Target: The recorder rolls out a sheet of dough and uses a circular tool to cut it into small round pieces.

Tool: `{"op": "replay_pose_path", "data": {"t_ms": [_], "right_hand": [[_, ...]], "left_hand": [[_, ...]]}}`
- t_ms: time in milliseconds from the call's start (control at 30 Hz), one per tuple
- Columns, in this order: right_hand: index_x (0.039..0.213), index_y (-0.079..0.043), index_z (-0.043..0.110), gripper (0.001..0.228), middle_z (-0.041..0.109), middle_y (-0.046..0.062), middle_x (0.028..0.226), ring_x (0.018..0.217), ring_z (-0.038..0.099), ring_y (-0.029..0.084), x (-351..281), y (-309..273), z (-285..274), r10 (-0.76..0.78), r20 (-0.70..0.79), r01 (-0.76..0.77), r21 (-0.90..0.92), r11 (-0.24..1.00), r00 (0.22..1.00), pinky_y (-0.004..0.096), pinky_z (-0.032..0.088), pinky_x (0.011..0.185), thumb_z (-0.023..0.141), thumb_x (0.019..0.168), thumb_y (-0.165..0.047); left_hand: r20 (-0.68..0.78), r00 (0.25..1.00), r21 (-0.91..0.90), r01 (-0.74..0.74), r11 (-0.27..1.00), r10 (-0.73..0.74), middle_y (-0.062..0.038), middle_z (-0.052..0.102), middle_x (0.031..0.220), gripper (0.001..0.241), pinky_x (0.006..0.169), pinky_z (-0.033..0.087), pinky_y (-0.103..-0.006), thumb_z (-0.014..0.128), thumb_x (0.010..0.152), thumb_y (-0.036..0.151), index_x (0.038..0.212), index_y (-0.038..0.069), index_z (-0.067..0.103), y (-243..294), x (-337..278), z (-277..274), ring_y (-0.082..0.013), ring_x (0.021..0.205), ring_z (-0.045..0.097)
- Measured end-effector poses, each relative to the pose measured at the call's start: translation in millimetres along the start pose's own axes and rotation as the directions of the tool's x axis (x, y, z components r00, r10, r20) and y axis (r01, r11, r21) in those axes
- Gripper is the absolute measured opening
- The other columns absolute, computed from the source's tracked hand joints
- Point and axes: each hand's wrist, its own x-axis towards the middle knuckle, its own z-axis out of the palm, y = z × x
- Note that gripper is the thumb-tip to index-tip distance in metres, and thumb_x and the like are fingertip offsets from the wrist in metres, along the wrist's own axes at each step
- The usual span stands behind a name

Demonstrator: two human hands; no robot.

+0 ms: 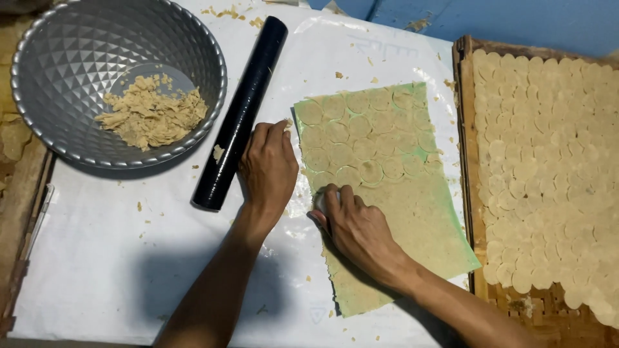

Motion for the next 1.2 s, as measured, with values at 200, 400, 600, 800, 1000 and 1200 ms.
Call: {"op": "replay_pose_path", "data": {"t_ms": [200,400,600,800,1000,1200], "right_hand": [[0.133,-0.012,0.043,0.048,0.067,0.018,0.092,0.083,0.074,0.048,-6.9,40.3,3.3,0.172,0.131,-0.213,0.438,0.874,0.976,0.06,0.057,0.073,0.036,0.103,-0.048],[0.137,-0.009,0.044,0.047,0.065,0.017,0.1,0.088,0.074,0.042,-32.7,46.1,2.2,0.201,0.098,-0.223,0.346,0.911,0.975,0.057,0.061,0.07,0.039,0.104,-0.042],[0.142,-0.008,0.042,0.051,0.055,0.012,0.103,0.091,0.071,0.038,-24.4,37.7,-3.3,0.113,0.078,-0.128,0.224,0.966,0.99,0.054,0.062,0.066,0.038,0.105,-0.042],[0.13,-0.005,0.047,0.053,0.054,0.006,0.085,0.067,0.074,0.028,-16.1,25.5,13.1,0.161,-0.037,-0.164,-0.068,0.984,0.986,0.042,0.061,0.053,0.032,0.108,-0.051],[0.131,-0.009,0.051,0.047,0.061,0.013,0.09,0.068,0.075,0.029,-12.6,41.5,-5.7,0.03,0.103,-0.025,-0.047,0.999,0.994,0.046,0.064,0.057,0.033,0.109,-0.047],[0.136,-0.009,0.044,0.045,0.056,0.012,0.097,0.077,0.076,0.034,-16.4,37.1,2.5,0.057,0.072,-0.061,0.062,0.996,0.996,0.05,0.062,0.058,0.034,0.108,-0.043]], "left_hand": [[0.017,1.0,-0.039,0.018,0.999,-0.017,-0.003,0.064,0.086,0.008,0.068,0.052,-0.0355,0.068,0.096,0.009,0.101,0.009,0.074,-4.4,-3.7,2.3,-0.0239,0.074,0.069],[0.024,0.998,-0.03,0.066,0.997,-0.065,-0.002,0.062,0.082,0.003,0.066,0.052,-0.0373,0.069,0.094,0.012,0.097,0.011,0.07,-3.4,-2.7,0.6,-0.0252,0.074,0.069],[-0.004,0.997,-0.052,0.073,0.996,-0.073,-0.012,0.067,0.091,0.028,0.071,0.054,-0.0437,0.069,0.088,-0.001,0.115,0.002,0.068,3.7,0.3,-5.5,-0.0337,0.083,0.071],[0.016,0.998,-0.064,0.066,0.996,-0.065,-0.01,0.067,0.092,0.027,0.071,0.054,-0.0424,0.068,0.089,0.004,0.116,0.004,0.068,-3.3,-3.1,3.7,-0.032,0.082,0.07],[0.027,0.997,-0.064,0.067,0.996,-0.065,-0.008,0.067,0.091,0.026,0.071,0.054,-0.041,0.066,0.091,0.005,0.116,0.006,0.069,2.3,-1.5,-2.8,-0.0305,0.082,0.071],[0.012,0.997,-0.082,0.073,0.994,-0.072,-0.009,0.065,0.085,0.016,0.068,0.054,-0.0418,0.065,0.092,0.006,0.108,0.006,0.071,5.7,-1.0,-5.7,-0.0321,0.078,0.07]]}}
